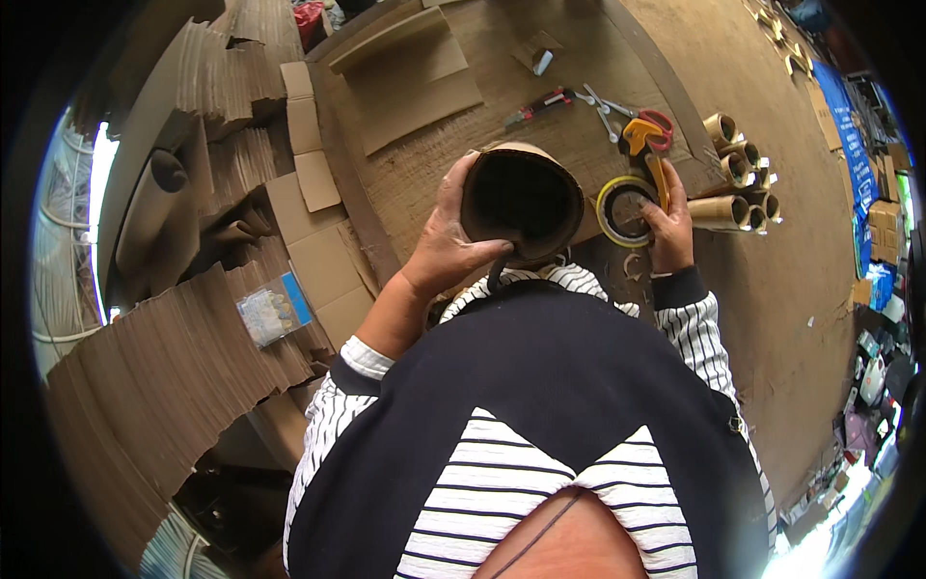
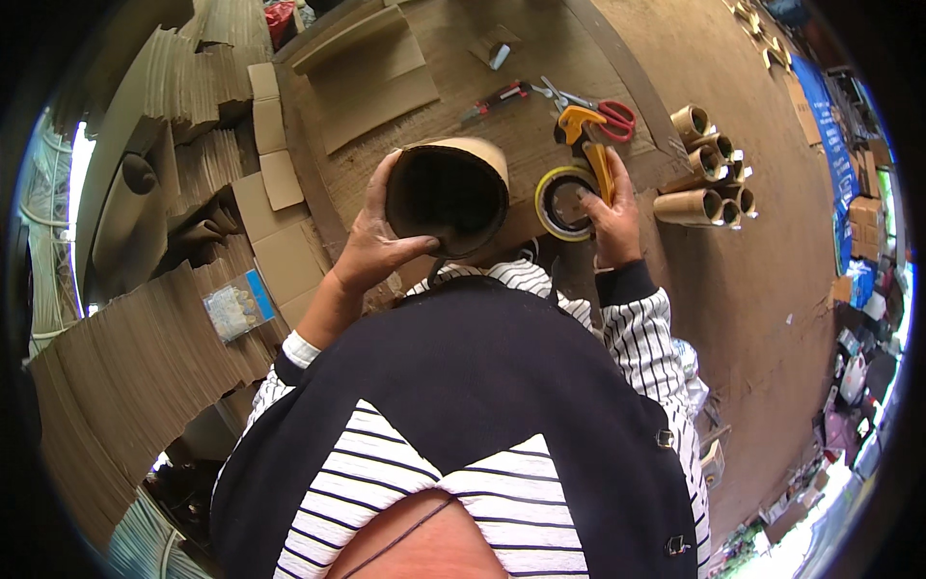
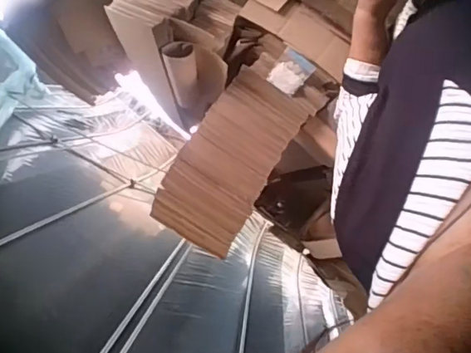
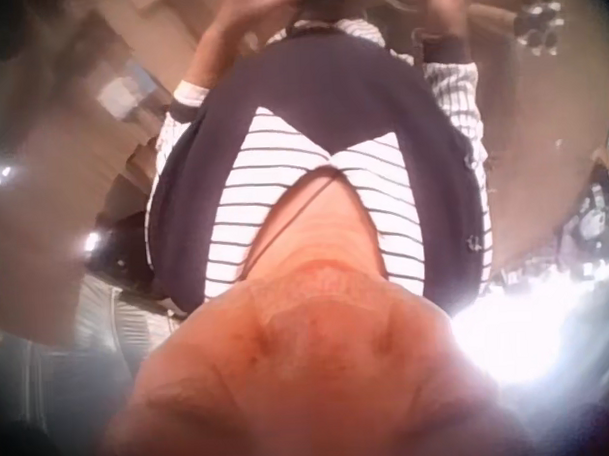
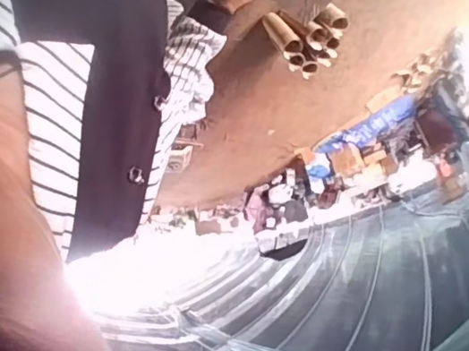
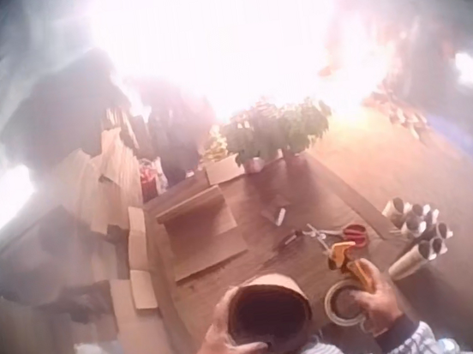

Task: The person rolls sheets of corrugated cardboard into cylindrical tubes and secures them with clear tape using a handheld dispenser. They then trim the edges of the tubes with scissors and place the finished tubes upright on the floor.

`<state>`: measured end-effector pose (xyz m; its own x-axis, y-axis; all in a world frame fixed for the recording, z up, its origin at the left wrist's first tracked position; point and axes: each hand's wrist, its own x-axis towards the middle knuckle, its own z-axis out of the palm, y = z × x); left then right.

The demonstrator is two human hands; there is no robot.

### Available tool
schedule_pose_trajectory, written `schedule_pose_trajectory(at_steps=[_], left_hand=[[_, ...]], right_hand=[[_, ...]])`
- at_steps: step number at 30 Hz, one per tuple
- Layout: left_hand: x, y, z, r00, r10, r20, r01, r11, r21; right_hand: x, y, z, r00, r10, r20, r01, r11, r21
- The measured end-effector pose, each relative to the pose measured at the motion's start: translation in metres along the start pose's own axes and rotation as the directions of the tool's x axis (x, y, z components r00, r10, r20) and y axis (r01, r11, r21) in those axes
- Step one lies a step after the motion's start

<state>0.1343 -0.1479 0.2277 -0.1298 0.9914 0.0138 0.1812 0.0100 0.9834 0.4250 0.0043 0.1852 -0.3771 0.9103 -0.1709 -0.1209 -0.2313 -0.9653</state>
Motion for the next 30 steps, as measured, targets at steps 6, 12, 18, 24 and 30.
schedule_pose_trajectory(at_steps=[6, 12, 18, 24, 30], left_hand=[[-0.011, 0.014, 0.006, 0.992, 0.039, 0.121, -0.062, 0.979, 0.195], [-0.003, 0.015, 0.014, 0.968, 0.116, 0.224, -0.129, 0.991, 0.042], [0.009, 0.012, 0.036, 0.964, 0.23, 0.131, -0.243, 0.965, 0.098], [0.028, 0.017, 0.037, 0.916, 0.159, 0.367, -0.143, 0.987, -0.071], [0.058, 0.0, 0.062, 0.929, -0.242, 0.28, 0.327, 0.891, -0.316]], right_hand=[[-0.004, -0.008, 0.013, 1.0, 0.016, 0.01, -0.017, 0.998, 0.066], [-0.013, 0.002, 0.0, 0.995, -0.029, 0.1, 0.035, 0.998, -0.056], [-0.022, 0.017, -0.025, 0.979, -0.02, 0.202, 0.021, 1.0, -0.003], [-0.019, 0.021, -0.042, 0.957, -0.047, 0.287, 0.069, 0.995, -0.07], [-0.018, 0.015, -0.04, 0.93, -0.011, 0.367, 0.016, 1.0, -0.013]])
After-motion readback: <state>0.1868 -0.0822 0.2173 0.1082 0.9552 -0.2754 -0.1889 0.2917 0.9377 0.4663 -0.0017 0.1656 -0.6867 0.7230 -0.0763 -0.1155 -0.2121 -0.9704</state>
